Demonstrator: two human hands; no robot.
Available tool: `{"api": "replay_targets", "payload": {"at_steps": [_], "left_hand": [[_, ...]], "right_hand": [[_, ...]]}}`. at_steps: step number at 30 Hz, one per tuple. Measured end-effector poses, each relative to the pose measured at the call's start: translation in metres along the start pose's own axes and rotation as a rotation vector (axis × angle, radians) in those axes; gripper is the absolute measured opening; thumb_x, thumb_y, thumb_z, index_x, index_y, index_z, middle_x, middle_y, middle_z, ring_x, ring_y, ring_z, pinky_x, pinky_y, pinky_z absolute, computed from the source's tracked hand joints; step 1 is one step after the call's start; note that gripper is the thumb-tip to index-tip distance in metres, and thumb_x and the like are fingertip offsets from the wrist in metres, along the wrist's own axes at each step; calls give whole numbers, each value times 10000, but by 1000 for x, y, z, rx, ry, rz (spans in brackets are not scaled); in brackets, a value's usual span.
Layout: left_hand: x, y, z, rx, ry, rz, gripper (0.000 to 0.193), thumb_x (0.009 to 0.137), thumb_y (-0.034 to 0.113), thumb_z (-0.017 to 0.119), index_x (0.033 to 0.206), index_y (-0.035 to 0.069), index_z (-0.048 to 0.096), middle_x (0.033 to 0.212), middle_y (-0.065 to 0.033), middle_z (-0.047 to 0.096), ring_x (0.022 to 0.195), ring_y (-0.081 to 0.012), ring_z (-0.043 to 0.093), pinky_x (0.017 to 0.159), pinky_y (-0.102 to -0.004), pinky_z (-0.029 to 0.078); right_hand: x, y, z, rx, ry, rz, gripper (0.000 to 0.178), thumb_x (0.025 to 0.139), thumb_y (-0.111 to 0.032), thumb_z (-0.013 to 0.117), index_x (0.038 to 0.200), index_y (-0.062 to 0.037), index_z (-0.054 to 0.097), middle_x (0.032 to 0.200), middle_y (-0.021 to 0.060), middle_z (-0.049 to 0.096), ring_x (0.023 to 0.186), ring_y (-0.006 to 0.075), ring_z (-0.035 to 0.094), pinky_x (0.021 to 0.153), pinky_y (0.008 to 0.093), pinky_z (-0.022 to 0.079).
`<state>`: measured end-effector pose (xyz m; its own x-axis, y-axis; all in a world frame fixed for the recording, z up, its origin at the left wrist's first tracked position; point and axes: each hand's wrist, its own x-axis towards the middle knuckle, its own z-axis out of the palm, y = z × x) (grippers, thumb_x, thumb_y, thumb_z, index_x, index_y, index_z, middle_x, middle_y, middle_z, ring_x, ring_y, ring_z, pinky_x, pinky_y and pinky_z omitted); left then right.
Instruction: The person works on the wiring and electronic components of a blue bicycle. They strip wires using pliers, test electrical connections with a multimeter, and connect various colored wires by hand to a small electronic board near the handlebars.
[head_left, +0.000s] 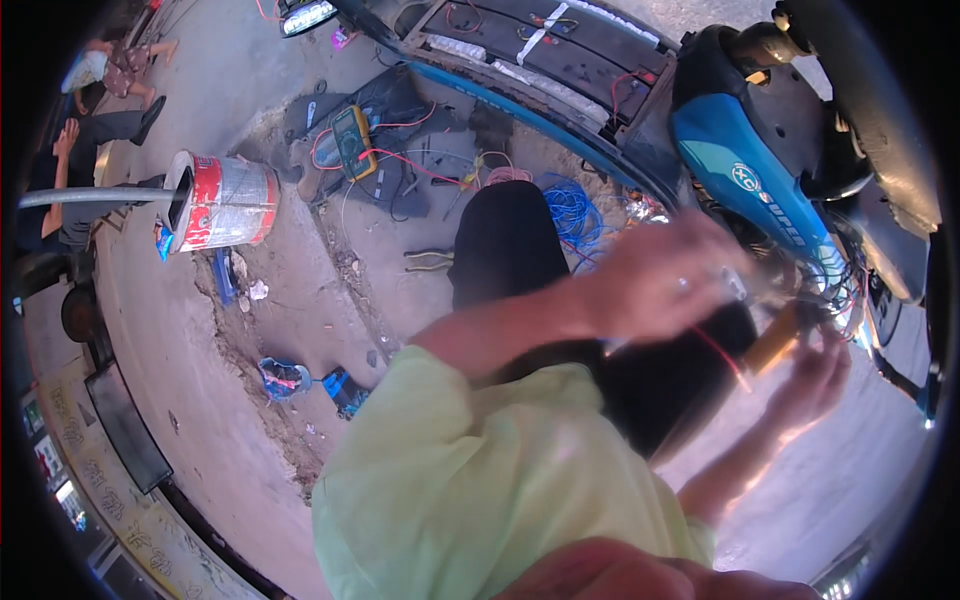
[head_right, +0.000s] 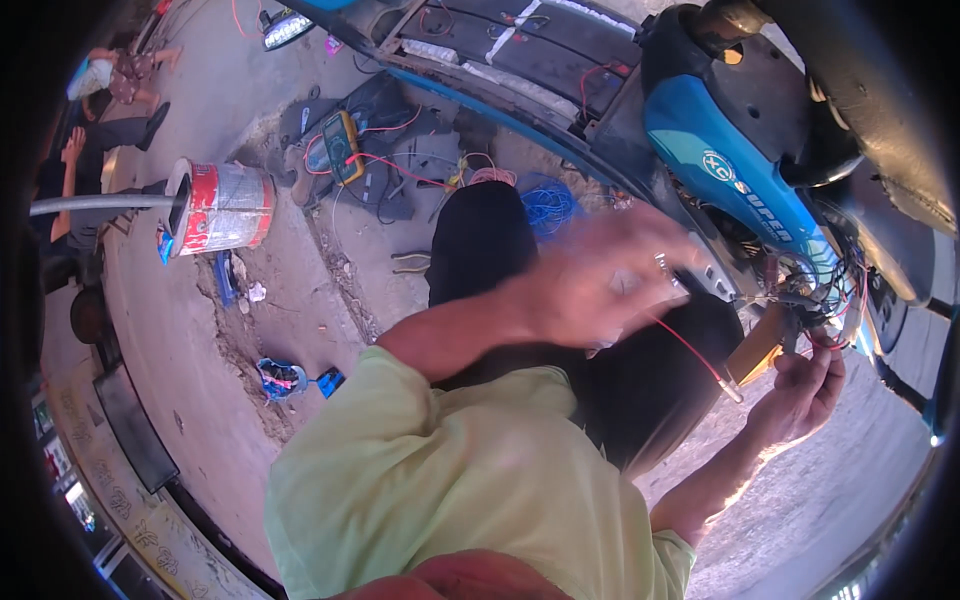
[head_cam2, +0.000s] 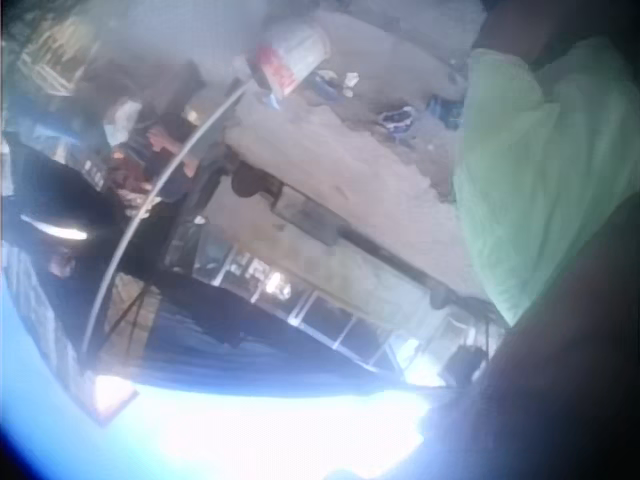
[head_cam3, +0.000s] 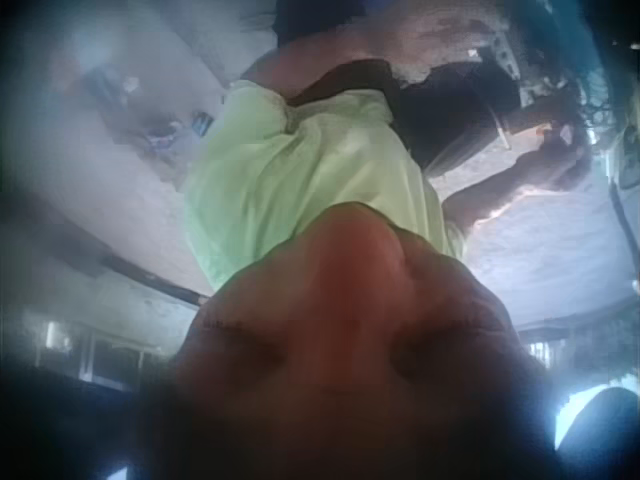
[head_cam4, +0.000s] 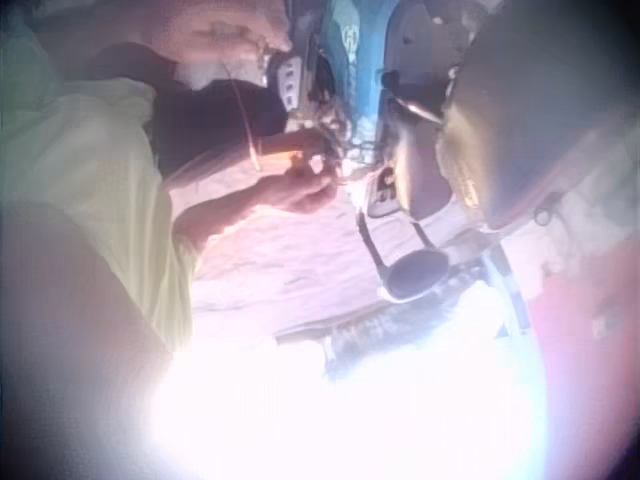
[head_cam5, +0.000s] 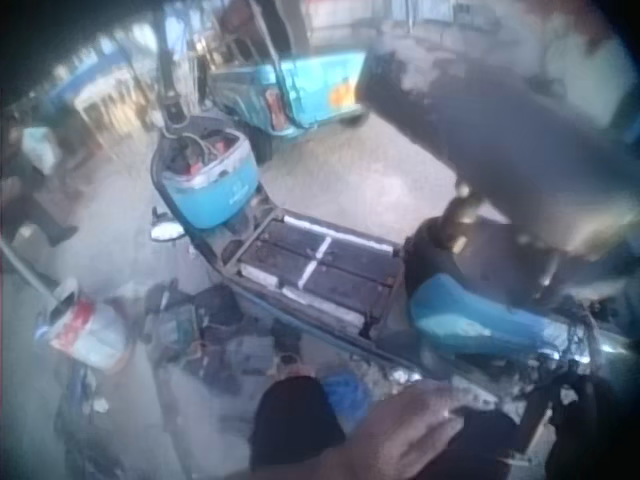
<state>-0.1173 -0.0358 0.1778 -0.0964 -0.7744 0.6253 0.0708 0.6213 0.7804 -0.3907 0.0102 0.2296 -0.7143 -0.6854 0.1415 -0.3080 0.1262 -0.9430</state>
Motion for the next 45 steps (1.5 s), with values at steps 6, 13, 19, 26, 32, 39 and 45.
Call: {"api": "replay_targets", "payload": {"at_steps": [6, 13, 19, 26, 32, 39, 45], "left_hand": [[-188, -147, -198, 747, -109, -917, 276, 910, 214, 693, 1144, 70, 722, 1141, -188, 705, 1018, -385, 668, 885, -446, 531], [-413, -140, -267, 1171, -503, -820, 731, 729, 187, 807, 1396, 178, 509, 1241, -144, 594, 1118, -404, 594, 913, -563, 498], [-384, -135, -245, 1138, -575, -1059, 565, 828, 307, 776, 1300, 124, 524, 1177, -186, 585, 1073, -476, 591, 880, -588, 504], [-395, -137, -272, 459, -194, -1302, 369, 927, 327, 695, 1163, 73, 570, 916, -112, 676, 701, -279, 632, 591, -408, 512], [-267, -39, -232, -303, 366, -1529, 331, 1008, 319, 590, 1263, 113, 537, 976, -99, 689, 610, -138, 568, 498, -292, 437], [-65, 19, -126, -256, -68, -659, 331, 818, 28, 681, 1103, 63, 516, 1145, -208, 636, 850, -222, 642, 768, -341, 536], [76, 34, 10, -287, -915, -446, 293, 850, 172, 753, 1087, 24, 663, 1108, -102, 678, 1014, -198, 647, 923, -357, 510]], "right_hand": [[5, 27, -38, 220, -1, -99, 272, 1017, -176, 600, 1221, -4, 654, 974, 35, 715, 639, 41, 507, 568, 176, 378], [-2, 3, 12, 309, -50, -22, 270, 980, -109, 654, 1221, 14, 646, 1008, 76, 678, 880, 133, 635, 772, 276, 562], [-17, -28, 14, 443, 20, 131, 283, 1004, -92, 608, 1250, 49, 610, 981, 109, 662, 908, 164, 648, 775, 359, 620], [-16, -22, 18, 484, 16, 167, 239, 1007, -156, 664, 1169, 18, 689, 851, 31, 694, 614, 62, 551, 576, 197, 453], [-8, -15, 7, 426, -53, 160, 241, 1016, -127, 643, 1205, 21, 665, 897, 52, 687, 728, 90, 629, 604, 220, 538], [-3, -6, 4, 494, -80, 120, 238, 1014, -137, 651, 1190, 20, 683, 871, 39, 696, 683, 61, 607, 559, 198, 496], [-3, 1, 7, 636, -154, 137, 241, 1008, -146, 668, 1182, 19, 694, 859, 28, 696, 689, 55, 602, 586, 193, 497]]}}
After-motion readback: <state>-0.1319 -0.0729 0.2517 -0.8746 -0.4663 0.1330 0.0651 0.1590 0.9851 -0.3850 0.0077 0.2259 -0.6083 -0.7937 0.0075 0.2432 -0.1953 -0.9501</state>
